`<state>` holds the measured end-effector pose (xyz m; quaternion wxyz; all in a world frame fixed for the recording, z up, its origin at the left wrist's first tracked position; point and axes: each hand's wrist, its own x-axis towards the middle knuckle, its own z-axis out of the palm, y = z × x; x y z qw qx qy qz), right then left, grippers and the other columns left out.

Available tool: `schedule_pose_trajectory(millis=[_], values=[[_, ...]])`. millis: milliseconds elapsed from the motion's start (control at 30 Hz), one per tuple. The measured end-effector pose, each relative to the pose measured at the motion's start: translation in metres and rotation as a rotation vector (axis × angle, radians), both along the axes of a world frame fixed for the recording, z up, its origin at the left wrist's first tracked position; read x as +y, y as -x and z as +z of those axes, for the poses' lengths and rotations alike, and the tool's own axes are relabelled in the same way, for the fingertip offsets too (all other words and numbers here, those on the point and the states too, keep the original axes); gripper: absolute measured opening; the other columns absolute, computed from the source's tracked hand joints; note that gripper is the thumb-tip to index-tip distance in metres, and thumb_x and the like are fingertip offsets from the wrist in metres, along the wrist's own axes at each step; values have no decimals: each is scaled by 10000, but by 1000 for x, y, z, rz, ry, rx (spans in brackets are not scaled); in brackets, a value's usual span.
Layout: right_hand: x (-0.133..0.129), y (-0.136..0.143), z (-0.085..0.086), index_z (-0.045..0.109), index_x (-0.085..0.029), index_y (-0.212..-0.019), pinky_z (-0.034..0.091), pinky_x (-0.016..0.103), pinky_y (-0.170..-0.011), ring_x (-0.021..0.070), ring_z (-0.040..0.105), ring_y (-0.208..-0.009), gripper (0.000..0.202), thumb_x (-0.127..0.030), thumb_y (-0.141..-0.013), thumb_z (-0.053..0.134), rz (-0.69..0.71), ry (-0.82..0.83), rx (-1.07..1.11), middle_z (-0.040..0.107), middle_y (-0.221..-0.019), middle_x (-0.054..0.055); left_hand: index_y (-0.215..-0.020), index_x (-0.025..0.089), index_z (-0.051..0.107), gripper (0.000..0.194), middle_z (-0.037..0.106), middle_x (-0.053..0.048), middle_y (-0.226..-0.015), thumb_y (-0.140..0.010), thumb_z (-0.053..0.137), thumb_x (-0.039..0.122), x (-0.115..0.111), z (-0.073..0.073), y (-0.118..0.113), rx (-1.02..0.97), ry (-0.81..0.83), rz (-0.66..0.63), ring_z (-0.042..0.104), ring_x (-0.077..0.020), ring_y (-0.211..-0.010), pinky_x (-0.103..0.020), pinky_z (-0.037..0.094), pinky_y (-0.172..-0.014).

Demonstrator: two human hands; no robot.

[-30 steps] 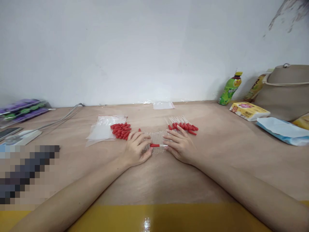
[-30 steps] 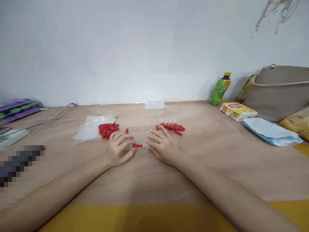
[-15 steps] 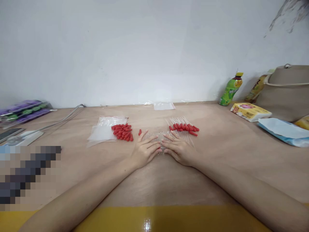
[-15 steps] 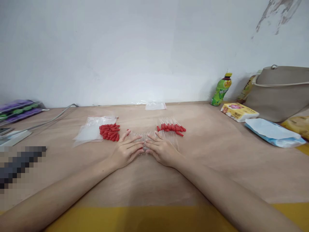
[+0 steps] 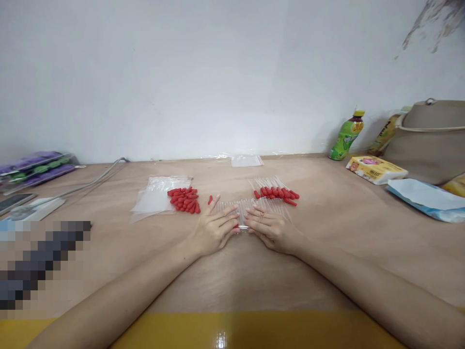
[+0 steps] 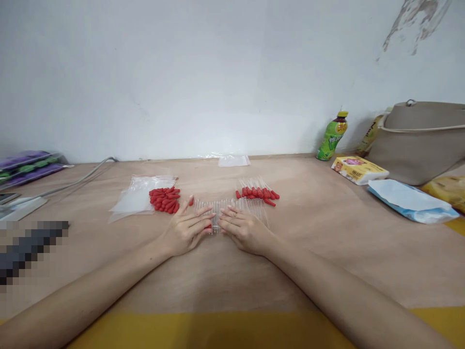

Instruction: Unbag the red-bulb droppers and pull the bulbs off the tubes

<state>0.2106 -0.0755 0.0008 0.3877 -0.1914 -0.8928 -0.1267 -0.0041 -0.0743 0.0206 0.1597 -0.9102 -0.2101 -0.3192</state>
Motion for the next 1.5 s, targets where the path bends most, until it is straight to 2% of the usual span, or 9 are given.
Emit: schedule_pose_trajectory(millis=[433,533,667,800,967,1133,1267,1400,1500], values=[[0,-12,-1,561,-172,-1140,423,387,-994,171,502,-1142,321,-112,-864,409,21,-87,-54,628,-1107,65,-868,192,628,115,697,-31,-945,-849,518,220,1,-6,10,-19,-22,-3,604,-184,-1011,-458,285,-1055],[5,-22,-3,558,-199,-1148,430,399,-962,181,528,-1108,330,-124,-856,421,-51,-47,30,633,-1091,59,-875,215,640,138,696,-27,-936,-851,503,215,8,-2,26,-80,2,122,605,-199,-997,-462,341,-992],[10,-24,-4,623,-213,-1034,436,322,-721,155,584,-762,232,-220,-849,484,-270,6,107,644,-772,36,-850,216,663,199,647,-61,-902,-847,487,310,27,13,42,-206,133,391,586,-205,-864,-366,463,-768],[10,-16,-3,610,-171,-1062,339,298,-638,140,506,-647,273,-201,-856,433,-434,17,65,563,-665,24,-729,199,661,286,572,-58,-827,-849,424,304,55,29,39,-28,403,566,561,-187,-790,-307,450,-717],[16,-16,-4,583,-150,-1011,348,296,-685,166,557,-742,253,-167,-804,438,-519,138,161,620,-794,46,-791,183,633,148,611,-58,-750,-769,493,226,85,29,26,152,519,664,578,-202,-742,-288,434,-679],[19,-13,-6,573,-167,-796,337,288,-676,170,559,-743,117,-154,-773,460,-545,193,181,625,-775,40,-916,152,580,246,635,-87,-799,-689,491,123,89,28,23,221,541,776,585,-235,-809,-293,432,-672],[17,-6,-5,601,-167,-780,306,289,-667,158,543,-712,136,-163,-792,465,-576,104,125,614,-732,31,-796,153,611,192,641,-116,-877,-666,479,105,85,37,30,277,565,850,597,-252,-803,-304,432,-646],[13,-3,-3,626,-172,-791,288,292,-688,149,534,-718,162,-254,-815,487,-578,114,99,619,-747,26,-583,166,612,169,638,-66,-609,-680,475,143,84,50,39,337,672,900,597,-195,-581,-266,429,-579],[10,-3,-1,634,-175,-778,277,302,-710,153,530,-725,243,-378,-814,506,-578,138,83,621,-760,33,-608,178,635,149,647,-52,-597,-669,500,156,86,59,42,334,688,928,610,-193,-621,-251,431,-609]])
